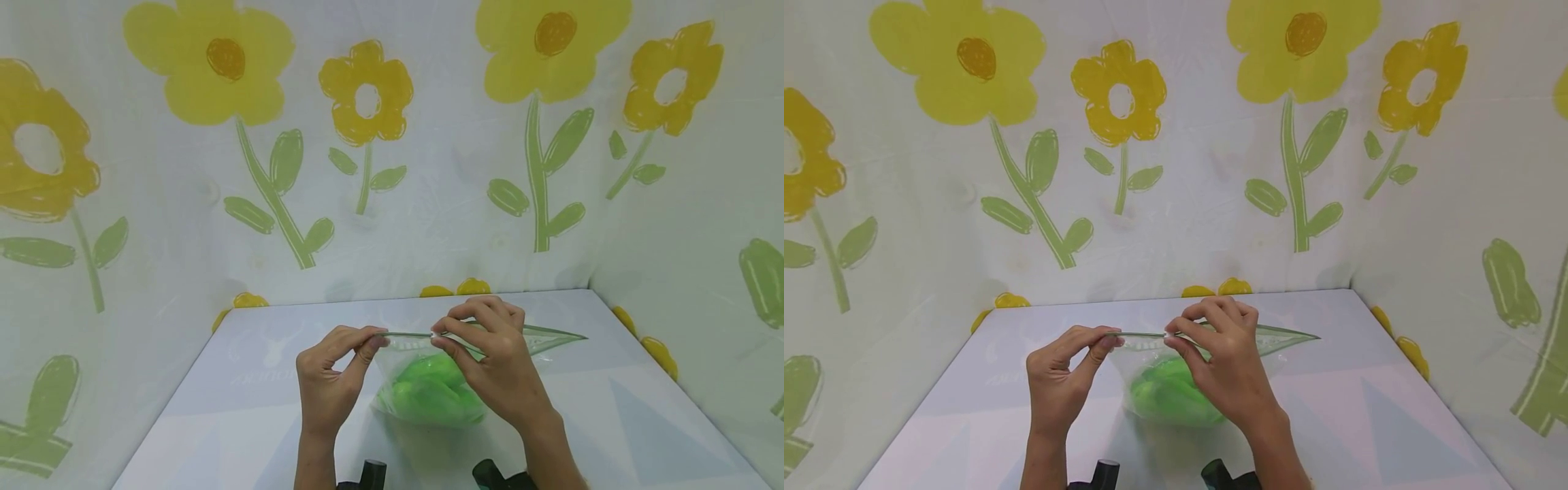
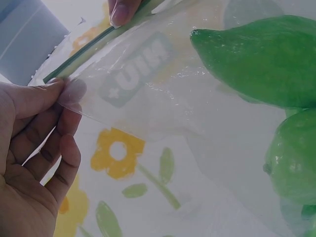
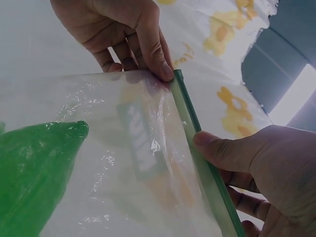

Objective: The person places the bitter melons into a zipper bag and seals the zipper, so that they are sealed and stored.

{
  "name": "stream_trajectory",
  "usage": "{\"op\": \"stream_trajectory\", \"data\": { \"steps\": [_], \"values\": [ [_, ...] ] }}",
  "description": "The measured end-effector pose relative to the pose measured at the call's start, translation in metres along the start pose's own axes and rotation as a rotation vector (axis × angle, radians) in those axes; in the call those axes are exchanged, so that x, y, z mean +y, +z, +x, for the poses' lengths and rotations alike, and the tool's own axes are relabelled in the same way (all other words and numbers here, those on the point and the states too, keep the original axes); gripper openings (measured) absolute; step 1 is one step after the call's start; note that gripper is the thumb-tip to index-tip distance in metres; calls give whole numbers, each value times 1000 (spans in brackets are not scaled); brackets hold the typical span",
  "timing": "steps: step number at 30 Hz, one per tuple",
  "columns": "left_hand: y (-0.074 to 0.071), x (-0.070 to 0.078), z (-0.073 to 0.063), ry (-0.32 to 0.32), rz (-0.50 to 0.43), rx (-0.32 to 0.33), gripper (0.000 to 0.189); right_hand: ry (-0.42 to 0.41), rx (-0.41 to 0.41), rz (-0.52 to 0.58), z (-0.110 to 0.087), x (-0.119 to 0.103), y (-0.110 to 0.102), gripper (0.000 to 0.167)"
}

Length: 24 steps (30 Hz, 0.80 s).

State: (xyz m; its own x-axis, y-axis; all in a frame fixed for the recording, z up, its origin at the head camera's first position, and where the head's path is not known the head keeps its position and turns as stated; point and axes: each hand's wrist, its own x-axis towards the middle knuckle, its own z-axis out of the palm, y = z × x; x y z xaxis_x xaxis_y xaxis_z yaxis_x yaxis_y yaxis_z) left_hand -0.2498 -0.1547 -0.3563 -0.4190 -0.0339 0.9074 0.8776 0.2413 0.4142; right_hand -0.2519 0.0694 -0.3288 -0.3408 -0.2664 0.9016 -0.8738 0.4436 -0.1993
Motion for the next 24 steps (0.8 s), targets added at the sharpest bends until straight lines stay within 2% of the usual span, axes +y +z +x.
{"op": "stream_trajectory", "data": {
  "steps": [17,24],
  "values": [
    [-1,1,0,19,3,8,26,-7,15,7,-1,0,-2,33],
    [-2,1,0,2,8,14,26,-12,16,14,-1,1,-3,33]
  ]
}}
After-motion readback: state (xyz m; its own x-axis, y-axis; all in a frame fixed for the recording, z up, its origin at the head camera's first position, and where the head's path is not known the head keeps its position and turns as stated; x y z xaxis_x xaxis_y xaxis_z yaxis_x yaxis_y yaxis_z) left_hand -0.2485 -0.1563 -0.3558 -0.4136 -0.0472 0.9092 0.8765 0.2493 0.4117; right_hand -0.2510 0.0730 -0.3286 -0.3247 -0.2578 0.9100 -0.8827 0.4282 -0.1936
